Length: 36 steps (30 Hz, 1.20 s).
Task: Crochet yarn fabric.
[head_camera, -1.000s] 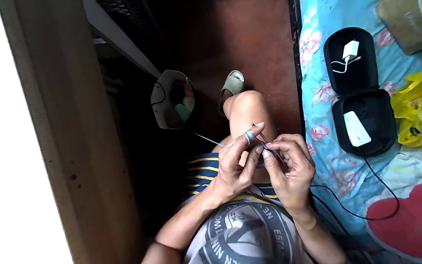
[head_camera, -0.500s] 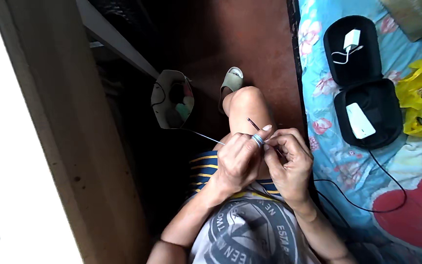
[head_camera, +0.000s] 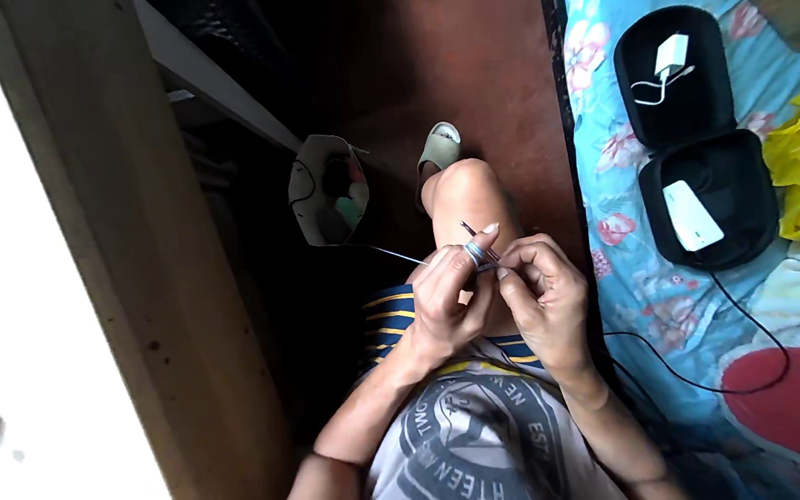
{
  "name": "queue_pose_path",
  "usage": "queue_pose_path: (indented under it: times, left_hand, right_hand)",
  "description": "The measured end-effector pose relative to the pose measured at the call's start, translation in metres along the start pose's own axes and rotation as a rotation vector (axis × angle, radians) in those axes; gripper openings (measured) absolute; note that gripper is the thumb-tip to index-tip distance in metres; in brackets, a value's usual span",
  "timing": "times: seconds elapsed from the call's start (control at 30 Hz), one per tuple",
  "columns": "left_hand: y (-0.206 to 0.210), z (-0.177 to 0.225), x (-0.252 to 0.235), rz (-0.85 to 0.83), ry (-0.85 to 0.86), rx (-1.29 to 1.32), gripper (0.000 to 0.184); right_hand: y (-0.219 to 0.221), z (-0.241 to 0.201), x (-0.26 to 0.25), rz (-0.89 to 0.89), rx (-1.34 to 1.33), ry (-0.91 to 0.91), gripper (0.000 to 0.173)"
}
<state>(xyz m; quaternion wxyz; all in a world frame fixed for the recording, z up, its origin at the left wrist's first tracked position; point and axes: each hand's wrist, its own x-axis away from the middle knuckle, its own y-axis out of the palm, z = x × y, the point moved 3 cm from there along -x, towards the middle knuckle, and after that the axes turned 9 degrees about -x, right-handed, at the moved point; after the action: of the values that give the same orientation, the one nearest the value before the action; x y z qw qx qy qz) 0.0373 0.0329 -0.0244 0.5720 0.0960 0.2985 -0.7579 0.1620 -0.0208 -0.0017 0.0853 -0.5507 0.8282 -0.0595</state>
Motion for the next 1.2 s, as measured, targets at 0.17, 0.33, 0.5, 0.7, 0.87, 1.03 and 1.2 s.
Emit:
queue_pose_path:
  times: [0.17, 0.33, 0.5, 0.7, 0.87, 1.03, 1.2]
  left_hand:
    - [0.0002, -0.0004, 0.0003, -0.035, 0.02, -0.052, 0.032]
    - [-0.0035, -0.0057, -0.001, -0.071, -0.223, 0.301, 0.042]
    - [-0.004, -0.0059, -0.0002, -0.065, -0.271, 0.32, 0.042]
    - [-0.0027, -0.0045, 0.0008, -0.059, -0.153, 0.25, 0.035]
    - [-0.0014, -0.0033, -0.0001, -0.054, -0.087, 0.164, 0.032]
    - [0.0018, -0.0058, 0.0007, -0.076, -0.069, 0.136, 0.037]
    - [0.0043, -0.0073, 0.0024, -0.051, -0.009, 0.034, 0.034]
  right_hand:
    - [0.003, 0.0033, 0.0011, 0.012, 0.103, -0.063, 0.004]
    - [-0.0024, 0.004, 0.0007, -0.04, -0.103, 0.051, 0.011]
    - [-0.003, 0.0029, 0.0018, -0.041, -0.094, 0.06, 0.013]
    - [-0.0001, -0.0002, 0.0032, 0.014, 0.133, -0.069, 0.013]
    - [0.002, -0.0035, 0.0031, 0.057, 0.25, -0.147, 0.007]
    - [0.0017, -0.0028, 0.0026, 0.067, 0.265, -0.151, 0.006]
    - [0.0021, -0.0014, 0.0018, 0.055, 0.248, -0.13, 0.006]
